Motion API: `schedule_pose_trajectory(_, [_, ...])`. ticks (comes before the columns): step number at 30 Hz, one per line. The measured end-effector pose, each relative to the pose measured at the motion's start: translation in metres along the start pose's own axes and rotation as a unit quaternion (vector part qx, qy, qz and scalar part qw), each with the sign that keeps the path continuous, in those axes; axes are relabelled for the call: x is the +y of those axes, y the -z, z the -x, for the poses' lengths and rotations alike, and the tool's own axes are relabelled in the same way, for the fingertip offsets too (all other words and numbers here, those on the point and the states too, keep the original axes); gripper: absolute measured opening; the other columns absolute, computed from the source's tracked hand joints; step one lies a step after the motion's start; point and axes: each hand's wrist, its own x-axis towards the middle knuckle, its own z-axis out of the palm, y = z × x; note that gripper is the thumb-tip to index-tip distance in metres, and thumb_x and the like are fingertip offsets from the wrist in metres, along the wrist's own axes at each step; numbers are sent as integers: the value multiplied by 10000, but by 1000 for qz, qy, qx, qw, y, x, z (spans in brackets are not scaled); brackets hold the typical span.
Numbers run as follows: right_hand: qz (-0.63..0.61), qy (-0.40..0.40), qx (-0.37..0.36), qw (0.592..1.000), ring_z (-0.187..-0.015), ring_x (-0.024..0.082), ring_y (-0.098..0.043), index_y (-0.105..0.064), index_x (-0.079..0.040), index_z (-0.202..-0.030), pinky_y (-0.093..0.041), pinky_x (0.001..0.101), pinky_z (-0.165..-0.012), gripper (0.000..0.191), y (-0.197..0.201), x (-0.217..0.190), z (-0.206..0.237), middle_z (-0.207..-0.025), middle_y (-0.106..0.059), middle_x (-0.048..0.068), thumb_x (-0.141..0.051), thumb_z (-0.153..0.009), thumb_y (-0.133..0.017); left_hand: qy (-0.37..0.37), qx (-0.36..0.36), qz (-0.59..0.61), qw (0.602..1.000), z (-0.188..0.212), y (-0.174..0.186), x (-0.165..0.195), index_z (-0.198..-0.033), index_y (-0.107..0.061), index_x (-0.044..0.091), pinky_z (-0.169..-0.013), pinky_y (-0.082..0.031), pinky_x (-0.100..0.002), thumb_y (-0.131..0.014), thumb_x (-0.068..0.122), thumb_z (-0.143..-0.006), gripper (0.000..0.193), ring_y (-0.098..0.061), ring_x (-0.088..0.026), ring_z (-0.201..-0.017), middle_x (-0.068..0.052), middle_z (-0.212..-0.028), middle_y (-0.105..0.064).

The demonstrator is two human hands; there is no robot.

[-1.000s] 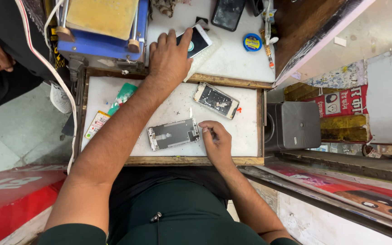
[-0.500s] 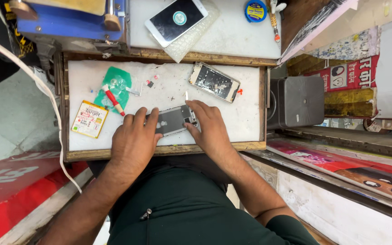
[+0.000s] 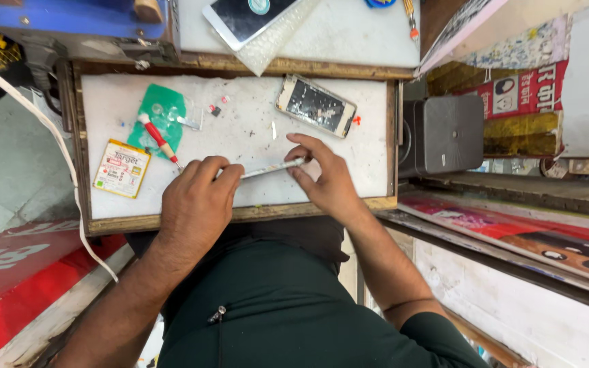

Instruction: The person disassembles a smartphone, removes the motherboard and battery, and then reassembles the device by placing the battery and motherboard back into the chassis. They use a screwdriver to secure components and handle the screen and internal parts throughout the process.

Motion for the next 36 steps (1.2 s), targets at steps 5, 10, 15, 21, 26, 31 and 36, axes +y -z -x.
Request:
schedule_pose_trajectory(5, [142,158,42,976,-1142,240,-670,-731,-101,-1035,-540,380,-1011,375,15,16,-4,-1092,-731,40,131,-741,-731,-82,77,2,994,-4,-20,-5,-1041,-763,87,-812,-534,-398,-759,48,-830,215,-643,-244,-1020,-38,-1068,-676])
schedule_pose_trajectory(10, [196,196,-9,961,-1302,336,-570,-741,-99,-1061,-508,449,-1092,350,22,28,1,-1203,-711,54,28,-739,-797,-101,71,-8,992,0,-40,-6,-1058,-757,72,-932,-515,-434,-790,90,-841,220,-611,-269,-1117,-50,-1122,-670])
schedule_pose_trajectory(15, [214,205,-56,954,-1390,398,-494,-751,-112,-1128,-446,494,-1139,346,34,33,13,-1290,-692,38,-161,-809,-875,-103,25,-5,994,11,-38,-9,-1076,-746,56,-983,-501,-461,-813,131,-835,261,-592,-277,-1175,-59,-1173,-676])
schedule_pose_trajectory(21, [152,181,6,972,-1367,349,-565,-682,-59,-949,-411,543,-1198,37,21,35,19,-1144,-760,99,-53,-912,-678,-82,8,25,996,10,-28,-10,-1123,-726,36,-1005,-506,-471,-813,169,-851,315,-594,-296,-1185,-81,-1178,-670])
schedule_pose_trajectory(26, [74,127,91,985,-1294,366,-576,-563,-41,-868,-450,494,-1148,74,8,32,25,-993,-742,118,-42,-929,-522,-27,7,-3,1000,5,-12,-29,-1201,-723,60,-1048,-500,-469,-808,159,-906,322,-589,-299,-1231,-82,-1228,-667])
schedule_pose_trajectory(31, [64,109,129,984,-1295,370,-581,-616,-30,-924,-457,465,-1126,137,-1,26,24,-1021,-751,122,-27,-1026,-525,-45,-60,-57,996,0,-3,-37,-1331,-671,88,-1123,-393,-577,-850,301,-810,591,-492,-366,-1338,-125,-1341,-627])
schedule_pose_trajectory(36, [33,93,158,983,-1360,360,-579,-654,-5,-1174,-448,453,-1192,194,-2,17,19,-1200,-734,157,-17,-1039,-514,-49,-105,-66,991,-2,-13,-29,-1426,-620,174,-1196,-291,-653,-841,357,-807,682,-411,-366,-1445,-101,-1418,-599])
